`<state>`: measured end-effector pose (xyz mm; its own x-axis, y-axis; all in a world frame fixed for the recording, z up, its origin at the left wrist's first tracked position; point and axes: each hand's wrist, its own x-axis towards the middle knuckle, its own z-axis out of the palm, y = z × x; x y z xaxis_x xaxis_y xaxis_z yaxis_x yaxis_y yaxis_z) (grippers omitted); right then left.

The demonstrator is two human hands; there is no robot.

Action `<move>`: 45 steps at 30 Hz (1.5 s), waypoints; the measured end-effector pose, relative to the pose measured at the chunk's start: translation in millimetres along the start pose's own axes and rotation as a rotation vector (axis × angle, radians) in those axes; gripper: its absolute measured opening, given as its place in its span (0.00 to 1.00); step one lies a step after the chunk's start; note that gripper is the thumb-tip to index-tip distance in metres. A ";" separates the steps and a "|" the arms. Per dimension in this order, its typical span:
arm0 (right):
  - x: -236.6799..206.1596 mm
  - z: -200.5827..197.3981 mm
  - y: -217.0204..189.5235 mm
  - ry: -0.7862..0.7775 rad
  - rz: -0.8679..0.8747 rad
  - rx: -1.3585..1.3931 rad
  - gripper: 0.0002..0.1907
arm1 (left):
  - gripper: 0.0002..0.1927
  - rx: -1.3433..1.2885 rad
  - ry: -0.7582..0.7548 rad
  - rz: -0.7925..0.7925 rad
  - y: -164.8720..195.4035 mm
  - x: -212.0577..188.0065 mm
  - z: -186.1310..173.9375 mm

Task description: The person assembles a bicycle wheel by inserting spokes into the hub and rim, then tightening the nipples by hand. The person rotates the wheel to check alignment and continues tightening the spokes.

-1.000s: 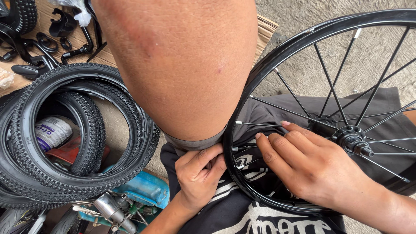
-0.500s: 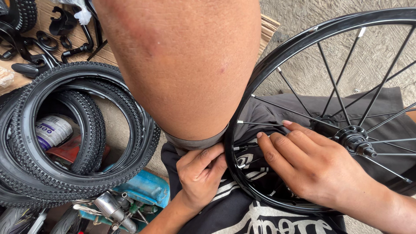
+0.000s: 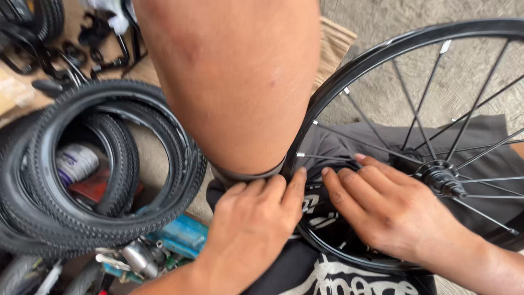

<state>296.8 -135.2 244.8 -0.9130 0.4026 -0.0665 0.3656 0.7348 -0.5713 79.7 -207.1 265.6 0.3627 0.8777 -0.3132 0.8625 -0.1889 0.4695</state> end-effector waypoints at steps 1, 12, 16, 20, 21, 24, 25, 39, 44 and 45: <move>0.9 0.6 -0.5 -0.012 0.000 0.003 0.26 | 0.20 0.039 -0.061 -0.008 3.6 4.3 -2.2; -0.5 -0.7 -5.0 0.016 0.043 0.017 0.25 | 0.04 0.053 -0.185 -0.037 11.0 21.4 -3.2; 0.4 -0.2 -3.3 0.025 0.032 0.022 0.25 | 0.06 0.083 -0.187 -0.041 11.2 21.0 -4.8; 0.2 1.1 -2.8 0.002 0.031 0.041 0.26 | 0.10 0.073 -0.224 -0.039 9.8 19.9 -9.5; 0.0 1.5 -3.0 0.007 0.030 0.047 0.27 | 0.09 0.062 -0.246 -0.041 9.9 20.4 -9.9; -0.5 3.1 -3.2 0.009 0.027 0.061 0.27 | 0.05 0.032 -0.302 -0.050 9.3 22.0 -10.3; -0.8 3.5 -3.2 -0.001 0.024 0.067 0.28 | 0.05 0.021 -0.317 -0.058 8.9 22.0 -10.8; -0.7 6.2 -1.3 -0.059 0.005 0.039 0.25 | 0.07 0.007 -0.263 -0.015 9.1 19.6 -8.4; 1.0 2.4 -1.2 -0.065 -0.004 0.036 0.27 | 0.05 -0.005 -0.205 -0.029 6.3 18.2 -11.7; 0.9 1.2 -0.7 -0.048 -0.008 0.044 0.26 | 0.09 0.010 -0.202 -0.030 6.1 17.8 -12.4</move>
<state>295.5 -136.0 244.2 -0.9239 0.3694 -0.1000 0.3508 0.7126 -0.6075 87.0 -187.1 273.1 0.3995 0.7772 -0.4862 0.8770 -0.1697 0.4495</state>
